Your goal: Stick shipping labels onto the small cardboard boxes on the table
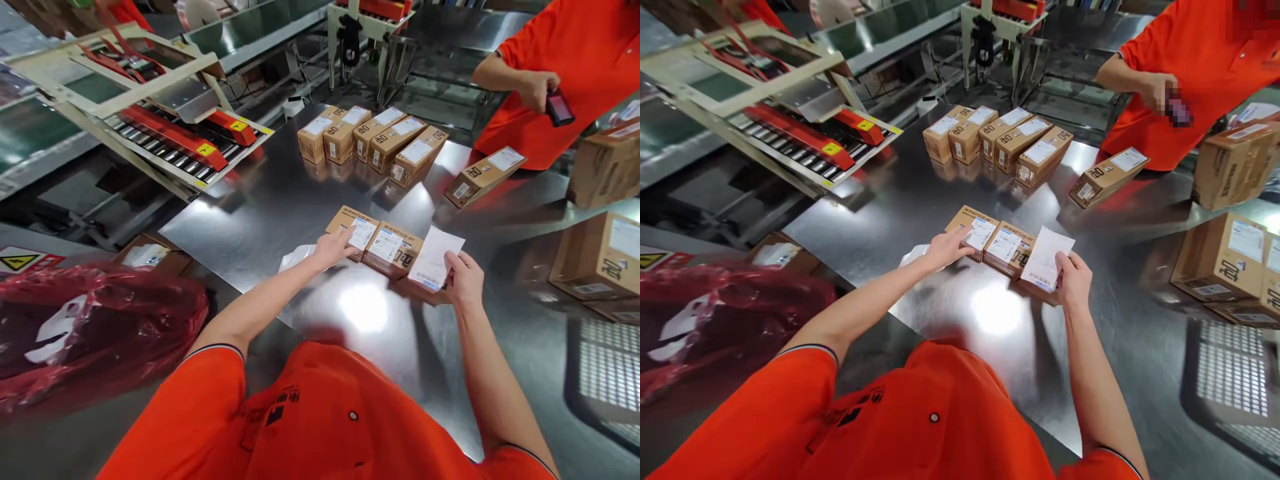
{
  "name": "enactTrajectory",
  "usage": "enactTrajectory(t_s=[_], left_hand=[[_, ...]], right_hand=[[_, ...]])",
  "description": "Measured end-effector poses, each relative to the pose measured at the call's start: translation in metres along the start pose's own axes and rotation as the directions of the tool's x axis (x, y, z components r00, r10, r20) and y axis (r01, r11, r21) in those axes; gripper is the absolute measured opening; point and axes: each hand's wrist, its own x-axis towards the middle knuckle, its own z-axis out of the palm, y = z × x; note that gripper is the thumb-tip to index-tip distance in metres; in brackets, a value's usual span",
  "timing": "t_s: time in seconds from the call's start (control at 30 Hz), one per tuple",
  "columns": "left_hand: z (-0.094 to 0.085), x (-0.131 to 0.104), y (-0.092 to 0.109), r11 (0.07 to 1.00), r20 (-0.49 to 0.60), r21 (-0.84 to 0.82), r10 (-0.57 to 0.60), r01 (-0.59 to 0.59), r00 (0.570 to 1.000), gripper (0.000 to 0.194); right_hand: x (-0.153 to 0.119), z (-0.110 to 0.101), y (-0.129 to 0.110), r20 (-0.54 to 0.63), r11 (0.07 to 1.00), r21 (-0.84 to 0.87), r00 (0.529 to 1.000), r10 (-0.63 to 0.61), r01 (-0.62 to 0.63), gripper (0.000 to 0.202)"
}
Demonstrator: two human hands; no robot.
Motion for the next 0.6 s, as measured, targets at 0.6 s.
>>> enactTrajectory(t_s=[0.6], left_hand=[[0.019,0.038,-0.052,0.98,0.136,0.173,0.079,-0.102,0.988,0.06]], right_hand=[[0.02,0.138,0.013,0.274,0.592,-0.778,0.962,0.021,0.208,0.027]])
